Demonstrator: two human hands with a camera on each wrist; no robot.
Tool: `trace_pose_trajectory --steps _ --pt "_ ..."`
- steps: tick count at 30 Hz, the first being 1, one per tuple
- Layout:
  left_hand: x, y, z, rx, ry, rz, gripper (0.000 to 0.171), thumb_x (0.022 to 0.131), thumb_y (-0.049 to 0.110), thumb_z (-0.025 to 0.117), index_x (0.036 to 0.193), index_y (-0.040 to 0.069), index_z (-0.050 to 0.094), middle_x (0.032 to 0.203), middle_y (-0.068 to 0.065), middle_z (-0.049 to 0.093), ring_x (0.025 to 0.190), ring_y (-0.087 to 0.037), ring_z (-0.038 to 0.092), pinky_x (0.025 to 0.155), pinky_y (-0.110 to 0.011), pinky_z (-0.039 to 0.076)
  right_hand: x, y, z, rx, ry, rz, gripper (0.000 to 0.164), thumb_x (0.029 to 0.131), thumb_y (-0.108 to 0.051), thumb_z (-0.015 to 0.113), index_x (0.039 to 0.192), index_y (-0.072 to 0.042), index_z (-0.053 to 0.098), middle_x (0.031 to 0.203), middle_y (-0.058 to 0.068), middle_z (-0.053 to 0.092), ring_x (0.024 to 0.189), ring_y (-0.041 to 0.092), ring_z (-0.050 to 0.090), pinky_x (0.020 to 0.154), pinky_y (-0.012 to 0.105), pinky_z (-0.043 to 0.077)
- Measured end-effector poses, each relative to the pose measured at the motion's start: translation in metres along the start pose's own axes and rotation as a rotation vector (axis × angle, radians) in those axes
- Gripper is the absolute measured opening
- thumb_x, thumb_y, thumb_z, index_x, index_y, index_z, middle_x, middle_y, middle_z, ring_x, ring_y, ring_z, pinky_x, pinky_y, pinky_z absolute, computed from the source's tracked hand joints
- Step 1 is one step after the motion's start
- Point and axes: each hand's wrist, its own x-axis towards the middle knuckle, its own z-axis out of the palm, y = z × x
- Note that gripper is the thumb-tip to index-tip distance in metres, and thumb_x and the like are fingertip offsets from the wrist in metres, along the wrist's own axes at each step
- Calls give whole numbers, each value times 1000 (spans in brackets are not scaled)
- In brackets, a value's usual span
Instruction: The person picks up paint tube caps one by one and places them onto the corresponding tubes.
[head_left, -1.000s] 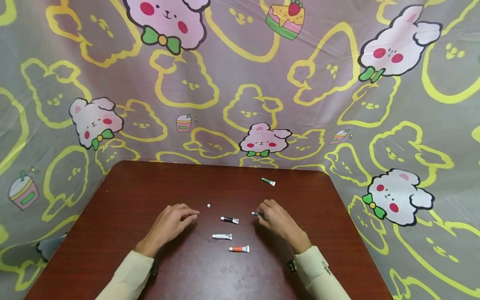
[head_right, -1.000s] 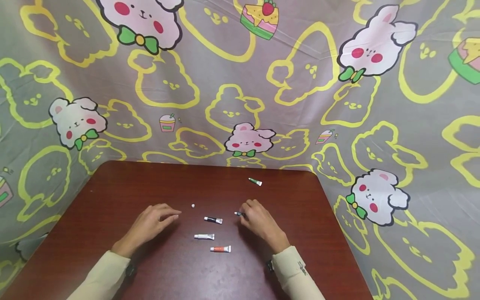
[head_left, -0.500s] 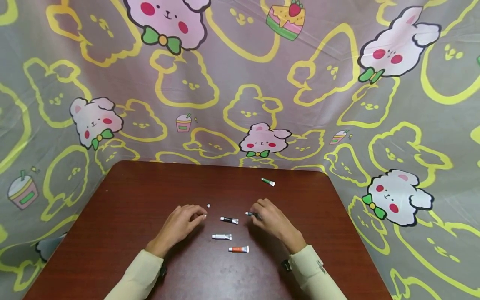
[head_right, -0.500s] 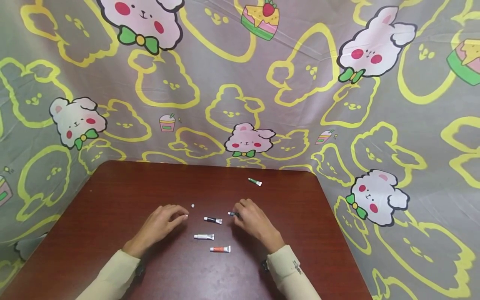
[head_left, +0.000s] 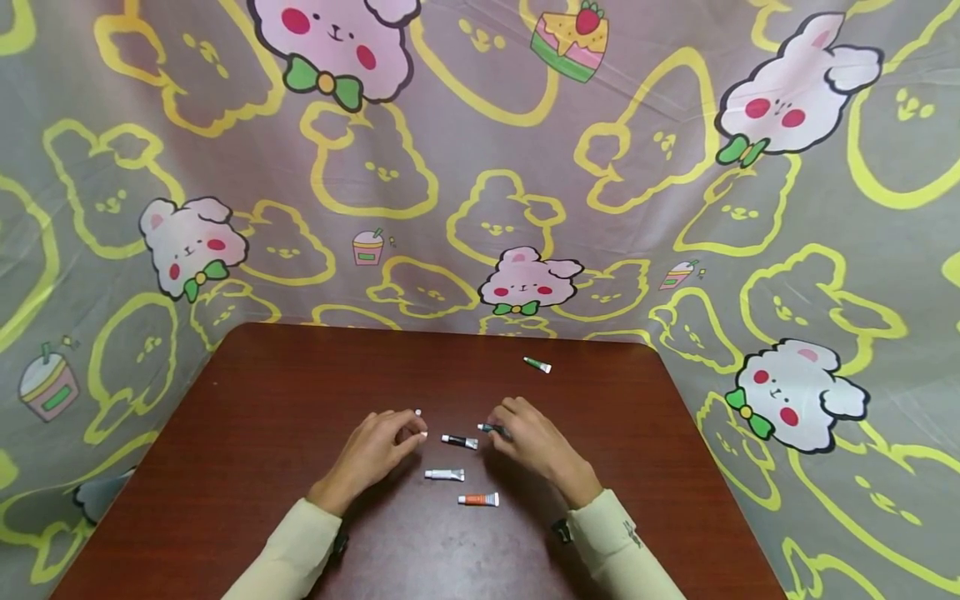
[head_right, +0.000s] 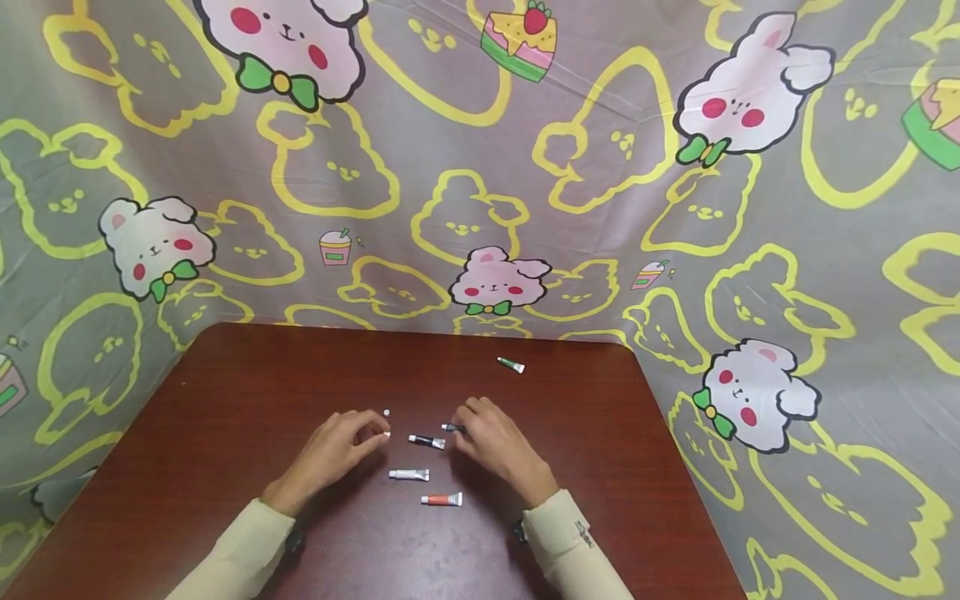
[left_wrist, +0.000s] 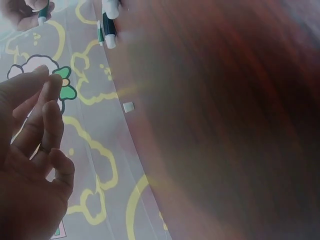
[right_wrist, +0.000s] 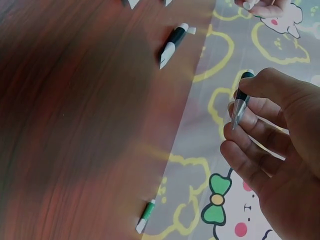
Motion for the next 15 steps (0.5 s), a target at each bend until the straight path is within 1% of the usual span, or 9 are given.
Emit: trace_pose_trajectory --steps 3,7,10,12,15 --pt "1 2 1 -6 -1 -1 16 92 18 88 97 26 76 79 20 66 74 3 59 75 -32 46 2 -3 0 3 2 -6 15 91 -12 84 102 -10 75 96 1 67 87 18 60 78 32 55" --pt "2 6 3 -5 -14 -20 13 93 20 87 97 26 76 78 19 66 74 0 60 76 -31 45 4 -6 0 2 -3 0 15 90 -13 84 102 -10 74 97 2 67 88 18 61 79 32 55" --pt "4 8 5 -5 -7 -23 14 93 20 88 98 25 77 78 18 67 73 -2 61 76 -32 46 5 -8 1 -5 2 0 16 90 -13 85 102 -11 74 96 1 67 88 18 61 79 32 55" --pt "4 9 8 -10 5 -18 15 91 18 90 97 24 77 77 18 67 73 -1 60 75 -32 46 6 -9 1 -3 10 -7 16 89 -13 85 101 -11 75 96 1 67 87 19 61 79 33 55" --pt "4 9 9 -18 5 -31 15 91 17 90 99 22 78 78 18 67 74 0 60 75 -32 46 8 -12 1 2 17 -14 15 89 -13 85 101 -11 75 95 1 67 87 19 61 78 33 55"
